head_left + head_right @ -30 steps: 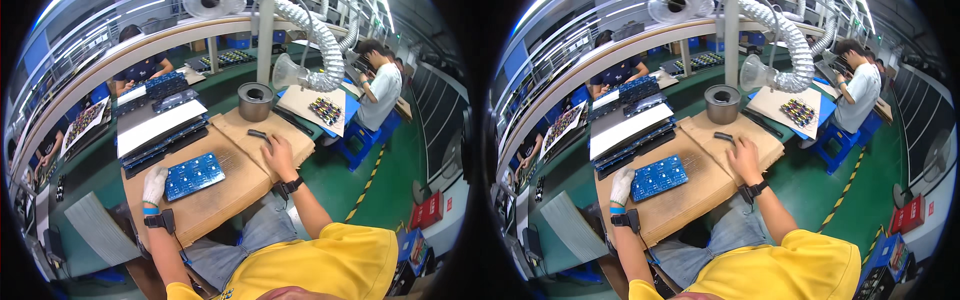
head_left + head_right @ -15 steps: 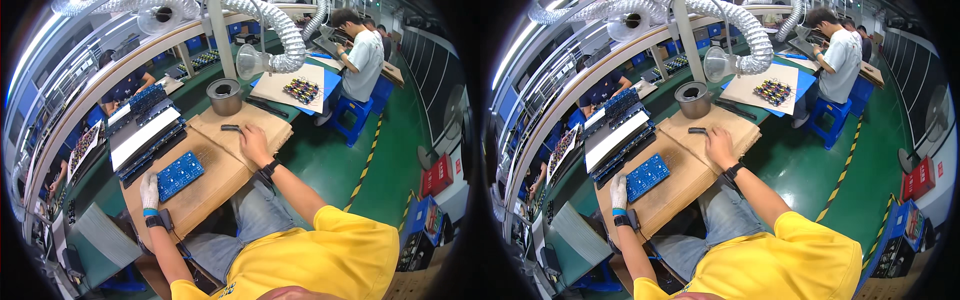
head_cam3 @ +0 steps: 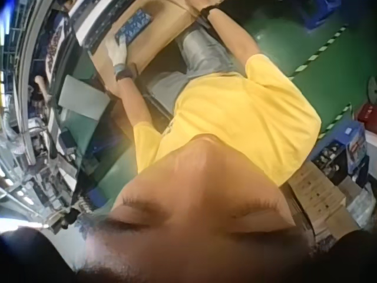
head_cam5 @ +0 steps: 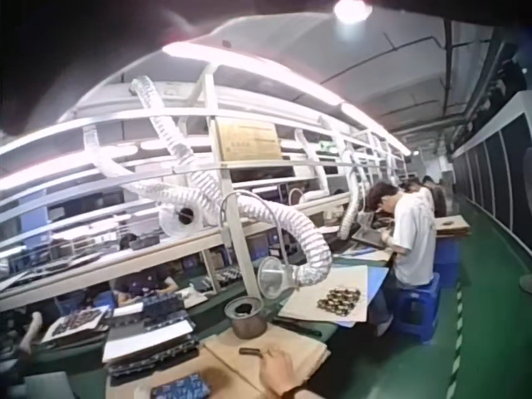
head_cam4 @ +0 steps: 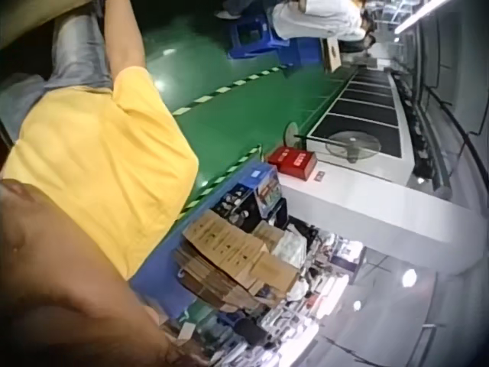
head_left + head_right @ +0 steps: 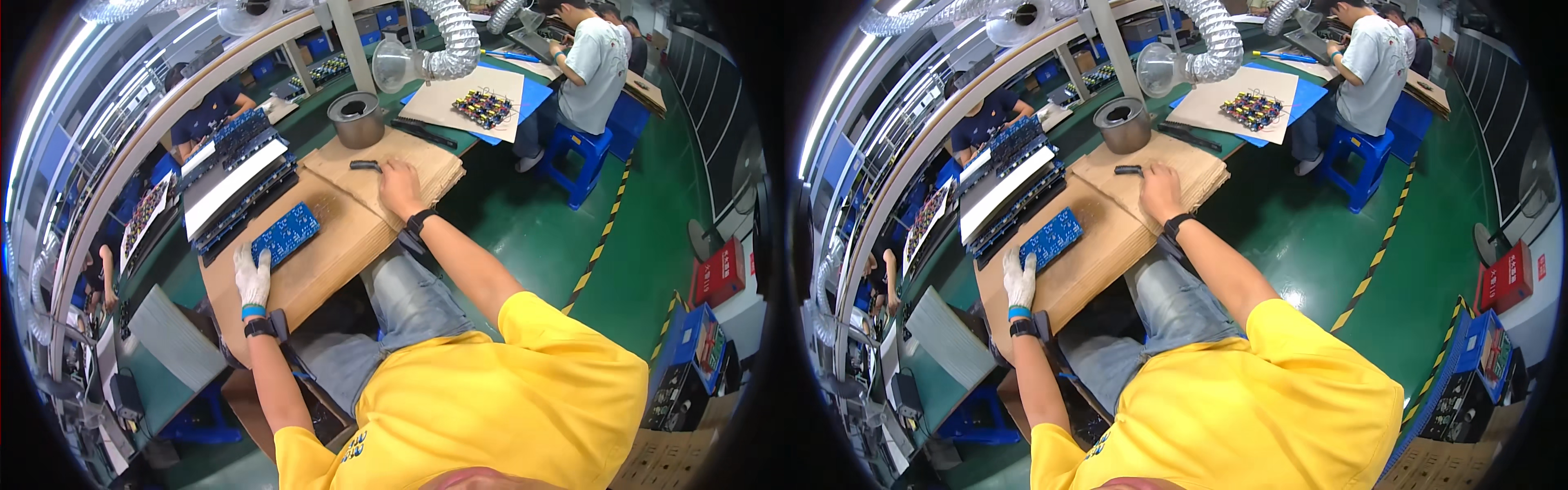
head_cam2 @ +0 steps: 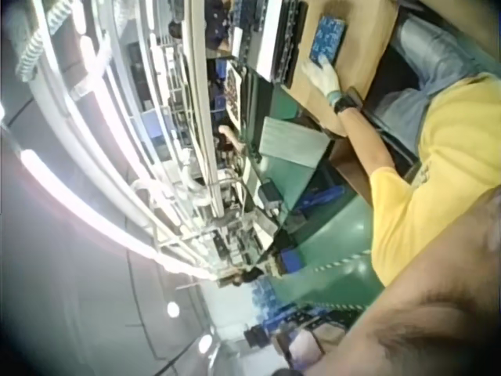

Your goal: Apply a coating or flux to several printed circuit boards using a manual brush applicator tool.

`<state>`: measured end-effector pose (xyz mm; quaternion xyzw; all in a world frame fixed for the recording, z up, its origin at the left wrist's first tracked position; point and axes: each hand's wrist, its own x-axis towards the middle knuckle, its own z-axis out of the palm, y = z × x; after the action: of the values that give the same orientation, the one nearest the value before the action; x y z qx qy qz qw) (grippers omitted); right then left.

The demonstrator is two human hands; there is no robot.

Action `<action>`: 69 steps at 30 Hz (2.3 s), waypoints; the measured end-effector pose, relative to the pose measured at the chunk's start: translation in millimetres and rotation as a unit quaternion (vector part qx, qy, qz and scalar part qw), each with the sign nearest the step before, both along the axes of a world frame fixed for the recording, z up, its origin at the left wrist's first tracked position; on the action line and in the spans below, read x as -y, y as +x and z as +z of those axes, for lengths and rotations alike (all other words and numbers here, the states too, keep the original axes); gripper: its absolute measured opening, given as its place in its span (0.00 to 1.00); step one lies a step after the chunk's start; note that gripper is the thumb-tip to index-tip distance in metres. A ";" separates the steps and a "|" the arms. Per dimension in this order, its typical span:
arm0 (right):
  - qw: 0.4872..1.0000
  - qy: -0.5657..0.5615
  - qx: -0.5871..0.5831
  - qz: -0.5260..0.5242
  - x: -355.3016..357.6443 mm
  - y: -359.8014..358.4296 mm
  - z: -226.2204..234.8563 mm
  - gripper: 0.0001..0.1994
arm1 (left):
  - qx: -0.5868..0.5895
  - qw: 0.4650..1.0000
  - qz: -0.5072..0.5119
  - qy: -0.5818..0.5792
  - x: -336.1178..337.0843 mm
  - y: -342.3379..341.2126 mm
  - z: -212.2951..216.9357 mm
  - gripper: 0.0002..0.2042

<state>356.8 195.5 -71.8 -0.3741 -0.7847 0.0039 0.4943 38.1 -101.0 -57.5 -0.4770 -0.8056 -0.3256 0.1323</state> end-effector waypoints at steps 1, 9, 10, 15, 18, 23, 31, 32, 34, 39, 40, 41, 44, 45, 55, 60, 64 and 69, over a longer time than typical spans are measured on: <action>1.000 -0.003 0.001 -0.002 -1.7 -0.5 -0.1 0.11 | -0.001 1.000 0.002 -0.005 -0.4 0.4 1.2 0.32; 0.998 -0.015 0.064 -0.006 -10.7 -0.6 -3.8 0.10 | -0.011 1.000 0.022 0.007 7.0 17.4 5.7 0.32; 0.999 0.000 0.050 0.009 -10.6 0.4 -3.5 0.10 | -0.012 1.000 0.016 0.020 8.7 21.2 7.0 0.32; 0.999 0.017 0.042 0.028 -8.8 4.2 1.1 0.12 | -0.017 0.998 0.050 0.016 12.8 38.2 15.9 0.30; 0.998 -0.001 0.056 0.012 -8.1 4.8 3.1 0.14 | -0.013 0.999 0.044 0.022 12.0 40.2 21.9 0.30; 0.998 -0.015 0.065 0.017 -10.3 4.5 0.2 0.14 | 0.002 0.999 0.044 0.004 12.8 40.6 20.6 0.30; 0.998 -0.012 0.056 0.028 -12.8 7.9 -4.6 0.16 | 0.004 0.998 0.060 0.017 12.1 43.9 19.0 0.31; 0.998 -0.021 0.058 0.026 -12.4 8.4 -4.4 0.15 | 0.001 0.998 0.060 0.014 12.4 44.8 19.1 0.31; 0.998 -0.032 0.058 0.021 -11.4 9.4 -3.1 0.15 | 0.005 0.998 0.060 0.002 13.0 46.1 19.7 0.31; 0.997 -0.055 0.055 0.029 -7.7 10.4 0.7 0.15 | -0.024 0.998 0.054 0.000 11.6 48.5 21.6 0.29; 0.996 -0.061 0.054 0.029 -6.9 10.5 1.3 0.15 | -0.028 0.998 0.052 0.003 11.4 48.9 22.4 0.28; 0.996 -0.069 0.053 0.029 -6.2 10.6 2.0 0.15 | -0.032 0.998 0.050 0.004 11.1 49.3 23.0 0.28; 0.995 -0.084 0.052 0.034 -4.2 11.2 2.9 0.15 | -0.023 0.998 0.056 -0.006 11.8 51.3 23.3 0.25; 0.994 -0.085 0.051 0.036 -3.7 11.5 2.9 0.15 | -0.022 0.998 0.057 -0.005 12.2 51.5 23.0 0.23; 0.993 -0.098 0.021 0.056 -2.9 13.1 2.0 0.13 | -0.026 0.997 0.066 -0.013 10.1 48.0 24.0 0.26; 0.994 -0.094 0.011 0.058 2.9 13.0 6.4 0.11 | -0.010 0.997 0.068 -0.018 12.8 50.5 26.6 0.27; 0.993 -0.096 -0.017 0.059 6.8 13.7 10.9 0.10 | -0.023 0.998 0.061 -0.019 9.5 51.6 32.2 0.28; 0.995 -0.073 -0.033 0.056 10.7 14.5 10.7 0.11 | -0.015 0.997 0.069 -0.028 11.3 57.5 35.7 0.30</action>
<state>371.2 184.8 -61.1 -0.3645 -0.7852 0.1012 0.4902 95.5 -112.3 -21.8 -0.4284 -0.8433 -0.2862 0.1534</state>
